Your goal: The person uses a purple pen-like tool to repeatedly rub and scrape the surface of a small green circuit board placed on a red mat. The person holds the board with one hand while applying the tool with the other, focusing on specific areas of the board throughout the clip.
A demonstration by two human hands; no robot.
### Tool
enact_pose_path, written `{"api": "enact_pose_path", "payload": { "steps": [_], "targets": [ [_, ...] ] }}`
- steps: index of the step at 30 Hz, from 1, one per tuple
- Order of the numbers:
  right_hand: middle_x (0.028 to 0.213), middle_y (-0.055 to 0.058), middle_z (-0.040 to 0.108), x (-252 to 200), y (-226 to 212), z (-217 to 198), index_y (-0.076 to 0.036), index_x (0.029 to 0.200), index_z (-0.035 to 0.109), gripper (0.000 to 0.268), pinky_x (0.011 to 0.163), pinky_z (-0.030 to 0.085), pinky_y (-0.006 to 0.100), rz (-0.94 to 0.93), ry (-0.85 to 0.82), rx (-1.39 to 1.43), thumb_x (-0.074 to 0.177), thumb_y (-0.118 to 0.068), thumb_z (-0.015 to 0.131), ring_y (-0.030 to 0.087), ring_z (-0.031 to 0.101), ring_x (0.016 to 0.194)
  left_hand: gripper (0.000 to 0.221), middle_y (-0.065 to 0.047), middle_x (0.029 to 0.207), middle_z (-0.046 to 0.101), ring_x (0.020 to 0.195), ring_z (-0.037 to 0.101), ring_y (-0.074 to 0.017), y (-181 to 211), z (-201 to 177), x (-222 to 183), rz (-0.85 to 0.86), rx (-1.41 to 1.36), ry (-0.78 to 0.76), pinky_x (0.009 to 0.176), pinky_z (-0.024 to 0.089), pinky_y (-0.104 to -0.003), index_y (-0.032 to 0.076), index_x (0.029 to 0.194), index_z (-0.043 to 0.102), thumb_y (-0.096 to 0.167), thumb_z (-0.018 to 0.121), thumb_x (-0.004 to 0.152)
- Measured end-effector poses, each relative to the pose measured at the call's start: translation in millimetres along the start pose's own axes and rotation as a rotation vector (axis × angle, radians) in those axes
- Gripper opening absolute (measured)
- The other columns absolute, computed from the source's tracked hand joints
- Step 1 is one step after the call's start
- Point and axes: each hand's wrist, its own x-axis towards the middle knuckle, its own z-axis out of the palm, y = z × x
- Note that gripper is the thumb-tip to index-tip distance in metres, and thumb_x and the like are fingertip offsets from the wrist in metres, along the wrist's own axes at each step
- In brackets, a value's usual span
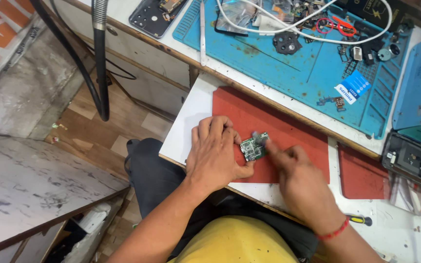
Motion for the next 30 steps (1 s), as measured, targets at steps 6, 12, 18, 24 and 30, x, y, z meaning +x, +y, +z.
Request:
{"api": "enact_pose_path", "payload": {
  "steps": [6, 12, 18, 24, 30],
  "targets": [
    [0.099, 0.017, 0.066, 1, 6, 9, -0.014, 0.137, 0.063, 0.054, 0.071, 0.055, 0.049, -0.072, 0.031, 0.054, 0.086, 0.002, 0.054, 0.038, 0.069, 0.081, 0.049, -0.009, 0.118, 0.052, 0.119, 0.044, -0.0298, -2, 0, 0, 0.001, -0.013, 0.006, 0.099, 0.035, -0.046, 0.007, 0.09, 0.068, 0.037, 0.087, 0.057],
    [0.104, 0.015, 0.066, -2, -4, 7, -0.02, 0.142, 0.062, 0.063, 0.069, 0.055, 0.051, 0.022, -0.033, -0.009, 0.083, 0.002, 0.055, 0.04, 0.069, 0.078, 0.05, -0.01, 0.119, 0.052, 0.119, 0.044, -0.0305, -4, 1, 0, 0.006, -0.018, 0.018, 0.098, 0.036, -0.047, 0.006, 0.089, 0.067, 0.037, 0.087, 0.056],
    [0.106, 0.016, 0.065, -1, -7, 4, -0.016, 0.14, 0.06, 0.06, 0.069, 0.055, 0.05, -0.023, -0.022, -0.032, 0.083, 0.002, 0.055, 0.04, 0.069, 0.079, 0.048, -0.009, 0.118, 0.053, 0.119, 0.044, -0.0301, -5, 2, 1, 0.001, -0.015, 0.017, 0.098, 0.035, -0.047, 0.006, 0.088, 0.067, 0.037, 0.087, 0.057],
    [0.1, 0.015, 0.065, -2, -4, 6, -0.015, 0.139, 0.062, 0.059, 0.07, 0.055, 0.048, -0.046, -0.018, -0.006, 0.083, 0.002, 0.056, 0.038, 0.069, 0.081, 0.049, -0.01, 0.118, 0.053, 0.12, 0.044, -0.0303, -6, 2, 3, 0.009, -0.028, 0.03, 0.099, 0.034, -0.047, 0.006, 0.089, 0.068, 0.037, 0.087, 0.057],
    [0.102, 0.014, 0.065, -5, -1, 8, -0.02, 0.144, 0.061, 0.065, 0.07, 0.054, 0.049, 0.011, -0.028, -0.001, 0.083, 0.003, 0.056, 0.038, 0.069, 0.08, 0.049, -0.009, 0.119, 0.054, 0.12, 0.045, -0.0295, -5, 2, 1, 0.001, -0.038, 0.02, 0.1, 0.036, -0.047, 0.007, 0.091, 0.068, 0.039, 0.087, 0.058]
  ]
}}
